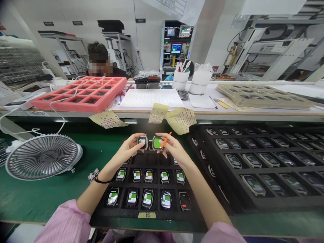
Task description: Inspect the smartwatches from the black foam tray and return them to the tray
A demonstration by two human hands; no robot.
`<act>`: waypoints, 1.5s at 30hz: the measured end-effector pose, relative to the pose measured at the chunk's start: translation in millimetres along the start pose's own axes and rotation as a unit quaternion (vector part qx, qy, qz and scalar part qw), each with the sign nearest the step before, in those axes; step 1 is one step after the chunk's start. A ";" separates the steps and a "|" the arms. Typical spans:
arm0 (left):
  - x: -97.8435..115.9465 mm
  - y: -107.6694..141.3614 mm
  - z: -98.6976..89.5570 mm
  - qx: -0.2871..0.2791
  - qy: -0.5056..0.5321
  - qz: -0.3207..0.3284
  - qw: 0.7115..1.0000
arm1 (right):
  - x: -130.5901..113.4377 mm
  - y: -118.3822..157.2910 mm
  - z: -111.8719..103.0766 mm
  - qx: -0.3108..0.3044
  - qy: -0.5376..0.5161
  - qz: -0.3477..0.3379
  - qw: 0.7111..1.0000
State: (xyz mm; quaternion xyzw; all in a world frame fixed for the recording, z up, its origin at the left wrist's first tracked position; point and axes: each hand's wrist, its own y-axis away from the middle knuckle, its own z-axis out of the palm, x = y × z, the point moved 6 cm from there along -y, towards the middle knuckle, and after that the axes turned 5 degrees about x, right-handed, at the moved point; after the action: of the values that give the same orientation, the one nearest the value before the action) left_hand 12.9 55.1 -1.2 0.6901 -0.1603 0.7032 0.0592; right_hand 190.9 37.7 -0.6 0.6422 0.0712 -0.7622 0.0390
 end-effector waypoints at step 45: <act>49.3 33.0 23.4 -0.017 -0.328 0.391 0.860 | 1.3 18.7 30.4 -0.103 -0.054 0.071 0.991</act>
State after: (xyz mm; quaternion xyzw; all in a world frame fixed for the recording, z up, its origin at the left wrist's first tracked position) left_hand 23.1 10.0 42.8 0.7605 -0.4391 0.3983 -0.2651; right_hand 163.9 14.5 2.1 0.5959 0.1007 -0.7799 0.1629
